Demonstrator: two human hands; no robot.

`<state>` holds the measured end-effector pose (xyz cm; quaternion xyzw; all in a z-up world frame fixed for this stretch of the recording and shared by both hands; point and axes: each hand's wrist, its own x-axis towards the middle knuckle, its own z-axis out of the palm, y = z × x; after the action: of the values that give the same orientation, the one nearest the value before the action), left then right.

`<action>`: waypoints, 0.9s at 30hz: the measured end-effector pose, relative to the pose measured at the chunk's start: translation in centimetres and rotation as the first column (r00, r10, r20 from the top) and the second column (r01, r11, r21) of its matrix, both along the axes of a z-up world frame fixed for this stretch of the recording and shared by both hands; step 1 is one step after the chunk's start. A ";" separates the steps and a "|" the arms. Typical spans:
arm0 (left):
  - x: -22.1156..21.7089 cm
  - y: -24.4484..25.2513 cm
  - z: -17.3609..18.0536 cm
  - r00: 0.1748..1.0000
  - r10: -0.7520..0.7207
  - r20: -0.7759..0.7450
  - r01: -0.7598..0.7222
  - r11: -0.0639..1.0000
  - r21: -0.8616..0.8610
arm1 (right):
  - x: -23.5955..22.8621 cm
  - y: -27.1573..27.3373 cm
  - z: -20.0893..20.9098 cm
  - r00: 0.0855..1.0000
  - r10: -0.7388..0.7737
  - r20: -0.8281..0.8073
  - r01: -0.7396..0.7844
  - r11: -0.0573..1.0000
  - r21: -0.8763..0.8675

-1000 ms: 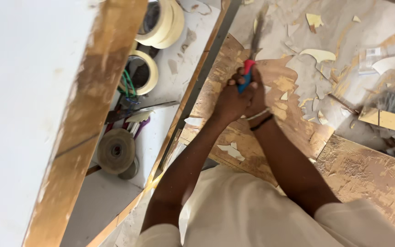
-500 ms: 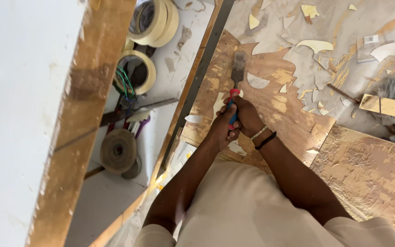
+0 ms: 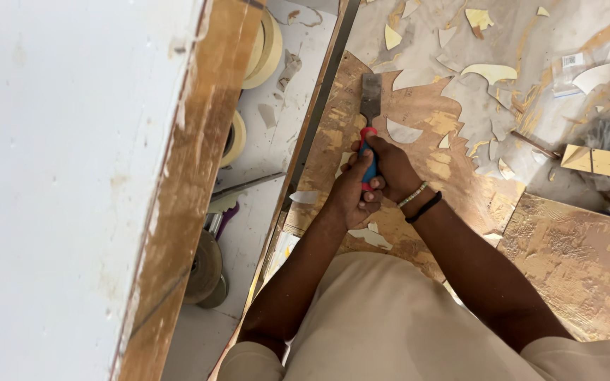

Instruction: The person uses a scraper with a blue and red handle to remove a light-colored coating from a wooden board. They repeatedly scrape the surface and occasionally pick up the resulting flakes with their left hand. The work is performed on a cluttered workbench with rolls of tape and other tools visible nearby.

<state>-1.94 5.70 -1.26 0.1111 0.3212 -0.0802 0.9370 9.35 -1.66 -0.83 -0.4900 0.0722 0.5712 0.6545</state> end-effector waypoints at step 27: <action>2.2 -2.2 2.3 0.981 -0.028 -0.192 0.085 0.952 0.295 | 0.4 -2.0 -2.6 0.999 -0.042 0.009 0.042 0.996 0.084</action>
<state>0.31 3.51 1.03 0.2541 0.4120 -0.0671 0.8724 9.73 -3.67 -3.40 -0.4637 0.0548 0.5571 0.6867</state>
